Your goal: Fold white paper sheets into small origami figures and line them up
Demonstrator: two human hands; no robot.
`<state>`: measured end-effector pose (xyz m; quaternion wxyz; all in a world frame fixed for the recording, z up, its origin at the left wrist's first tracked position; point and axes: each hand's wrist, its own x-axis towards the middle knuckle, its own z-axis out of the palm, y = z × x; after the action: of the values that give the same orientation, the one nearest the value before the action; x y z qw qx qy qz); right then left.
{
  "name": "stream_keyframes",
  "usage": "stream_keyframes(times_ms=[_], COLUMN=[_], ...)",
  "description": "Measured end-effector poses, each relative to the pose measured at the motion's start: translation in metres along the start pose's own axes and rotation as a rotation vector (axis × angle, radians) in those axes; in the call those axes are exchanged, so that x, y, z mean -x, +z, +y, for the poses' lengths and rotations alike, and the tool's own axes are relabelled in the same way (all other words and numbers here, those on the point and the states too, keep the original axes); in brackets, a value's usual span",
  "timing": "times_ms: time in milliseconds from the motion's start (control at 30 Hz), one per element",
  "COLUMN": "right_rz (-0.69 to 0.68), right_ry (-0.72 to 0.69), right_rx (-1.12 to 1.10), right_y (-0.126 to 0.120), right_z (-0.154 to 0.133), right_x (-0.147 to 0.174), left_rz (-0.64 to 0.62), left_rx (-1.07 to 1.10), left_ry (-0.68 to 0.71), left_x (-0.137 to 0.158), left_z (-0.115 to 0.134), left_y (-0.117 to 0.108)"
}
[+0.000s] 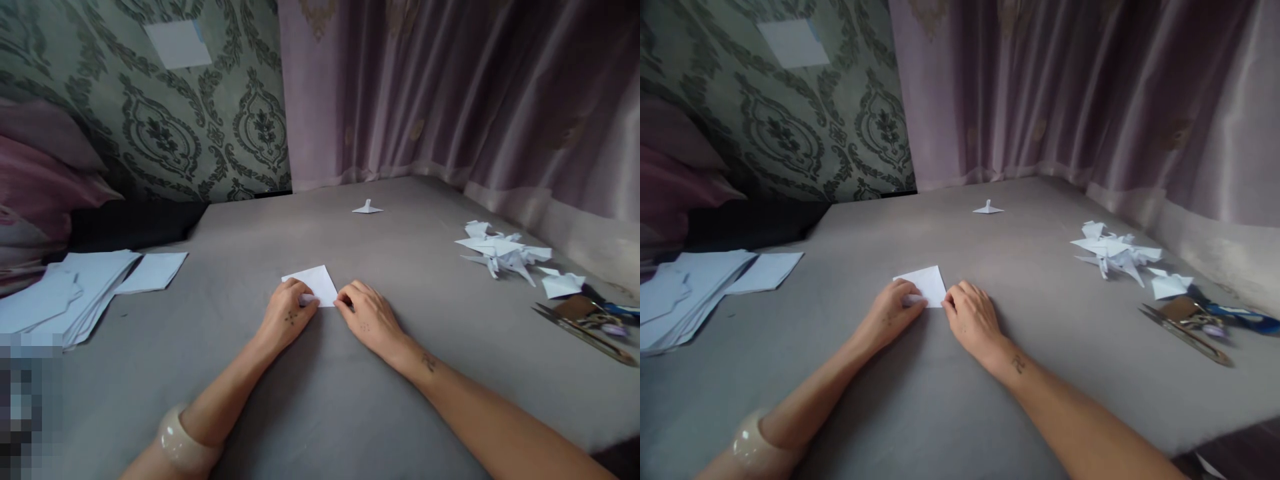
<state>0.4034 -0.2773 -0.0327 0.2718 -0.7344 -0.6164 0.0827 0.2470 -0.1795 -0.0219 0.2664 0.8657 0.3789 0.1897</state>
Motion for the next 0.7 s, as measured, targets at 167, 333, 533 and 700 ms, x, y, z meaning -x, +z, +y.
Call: stream_keyframes(times_ms=[167,333,533,700], right_rz=[-0.051,-0.15,-0.171,-0.189], right_ry=[-0.234,-0.323,-0.318,-0.308], right_rx=[-0.047,0.072,0.078,0.104], right_y=[-0.003,-0.011,-0.013,-0.014], right_z=[-0.004,-0.01,-0.01,-0.011], right_x=[0.003,0.009,0.011,0.009], left_rz=[0.011,0.055,0.013,0.026], left_rx=[0.01,0.023,0.124,0.151], left_ry=[-0.015,-0.059,-0.088,-0.085], left_x=[0.001,0.005,0.007,0.004], left_z=[0.001,-0.003,-0.004,-0.007], left_y=[0.001,0.004,-0.004,-0.007])
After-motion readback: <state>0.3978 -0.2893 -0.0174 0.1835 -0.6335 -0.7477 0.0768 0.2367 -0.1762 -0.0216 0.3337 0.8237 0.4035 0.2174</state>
